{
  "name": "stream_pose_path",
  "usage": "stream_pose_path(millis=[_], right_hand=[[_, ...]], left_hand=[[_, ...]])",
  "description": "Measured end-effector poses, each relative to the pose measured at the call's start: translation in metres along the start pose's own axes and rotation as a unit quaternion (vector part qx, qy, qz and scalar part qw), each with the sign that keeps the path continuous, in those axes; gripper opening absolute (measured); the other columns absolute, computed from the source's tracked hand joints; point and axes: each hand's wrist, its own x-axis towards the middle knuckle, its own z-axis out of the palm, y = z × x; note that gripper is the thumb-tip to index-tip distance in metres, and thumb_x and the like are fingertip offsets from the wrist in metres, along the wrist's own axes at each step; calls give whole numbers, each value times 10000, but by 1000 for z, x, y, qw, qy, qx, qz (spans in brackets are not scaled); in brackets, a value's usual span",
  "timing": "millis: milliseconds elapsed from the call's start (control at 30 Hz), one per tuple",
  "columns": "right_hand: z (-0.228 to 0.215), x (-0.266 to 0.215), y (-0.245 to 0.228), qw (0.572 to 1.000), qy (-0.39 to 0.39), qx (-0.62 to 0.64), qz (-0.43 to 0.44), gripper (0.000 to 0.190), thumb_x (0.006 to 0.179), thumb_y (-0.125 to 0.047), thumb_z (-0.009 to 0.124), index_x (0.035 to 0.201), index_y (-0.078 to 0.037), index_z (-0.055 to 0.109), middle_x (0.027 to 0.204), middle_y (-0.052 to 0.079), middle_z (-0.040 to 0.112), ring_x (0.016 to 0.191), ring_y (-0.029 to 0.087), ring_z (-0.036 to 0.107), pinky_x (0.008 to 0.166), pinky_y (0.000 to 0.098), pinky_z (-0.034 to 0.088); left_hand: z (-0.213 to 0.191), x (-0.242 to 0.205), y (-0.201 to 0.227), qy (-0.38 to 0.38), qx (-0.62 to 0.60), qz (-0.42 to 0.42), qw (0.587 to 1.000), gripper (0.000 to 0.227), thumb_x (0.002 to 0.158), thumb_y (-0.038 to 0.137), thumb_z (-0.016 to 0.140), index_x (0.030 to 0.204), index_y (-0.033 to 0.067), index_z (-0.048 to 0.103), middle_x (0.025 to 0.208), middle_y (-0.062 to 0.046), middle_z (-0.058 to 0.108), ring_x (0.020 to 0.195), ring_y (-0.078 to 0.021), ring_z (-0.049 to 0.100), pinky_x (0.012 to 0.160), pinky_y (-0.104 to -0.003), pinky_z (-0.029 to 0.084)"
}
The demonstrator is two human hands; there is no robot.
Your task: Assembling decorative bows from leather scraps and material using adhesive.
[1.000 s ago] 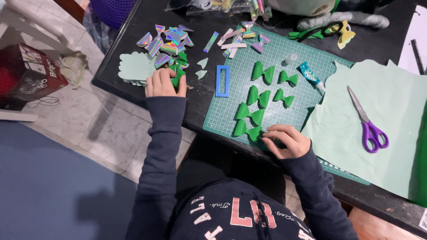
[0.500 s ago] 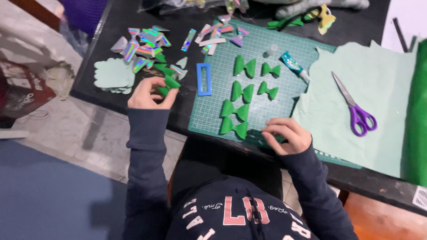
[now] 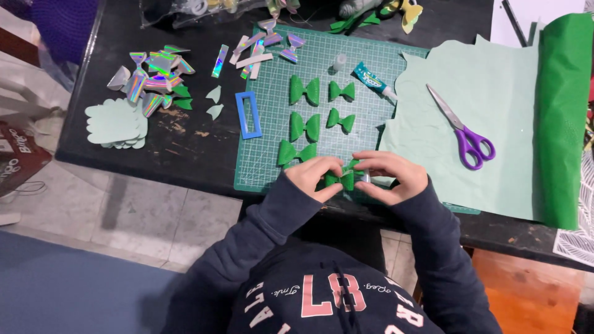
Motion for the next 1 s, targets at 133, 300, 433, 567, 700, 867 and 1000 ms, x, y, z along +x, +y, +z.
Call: stream_pose_path(millis=[133,300,433,567,700,867,1000], right_hand=[[-1,4,6,1000,11,-19,-4,327,789,-61,821,1104,-67,737,1295,103,711,1026,160,729,835,276,607],[3,6,26,998,-9,50,49,233,874,-38,787,1101,-64,741,1241,80,755,1034,136,761,883,265,633],[5,9,33,997,-3,56,54,263,864,-20,786,1120,-35,727,1241,95,742,1043,147,740,890,273,619],[3,12,35,995,37,65,70,229,911,-7,743,1137,-21,707,1259,98,733,1038,132,748,884,267,628],[-1,13,31,997,35,32,53,281,916,4,739,1191,-28,690,1234,99,740,1059,148,738,895,276,625],[15,65,1,997,-81,10,-6,328,917,-38,748,1231,-54,656,1162,54,748,1021,147,770,851,261,632],[63,135,-25,977,-184,54,-95,284,957,-99,745,1221,-79,641,1132,29,746,984,130,783,831,251,652]], left_hand=[[4,-2,-7,9,4,14,1000,248,844,74,768,1044,61,621,1185,-97,722,1075,-287,720,880,-350,578],[3,-1,-15,52,4,6,999,252,840,69,780,1048,55,637,1195,-96,734,1078,-263,737,880,-334,594],[-2,0,-14,55,-5,-39,998,227,841,75,790,1026,55,660,1185,-86,753,982,-215,762,798,-309,615],[-8,-5,-11,64,-49,-53,995,247,845,71,787,1056,55,659,1196,-76,747,979,-199,772,807,-296,641],[-9,-31,-9,61,11,8,998,257,809,54,803,1020,71,658,1199,-74,755,975,-213,760,787,-288,617],[-6,-69,-7,-20,-92,65,993,262,808,29,799,1027,74,661,1221,-82,740,1046,-212,753,865,-288,603],[-6,-88,-9,-59,-122,62,989,250,805,29,802,1013,68,668,1233,-89,738,1042,-204,750,867,-285,607]])
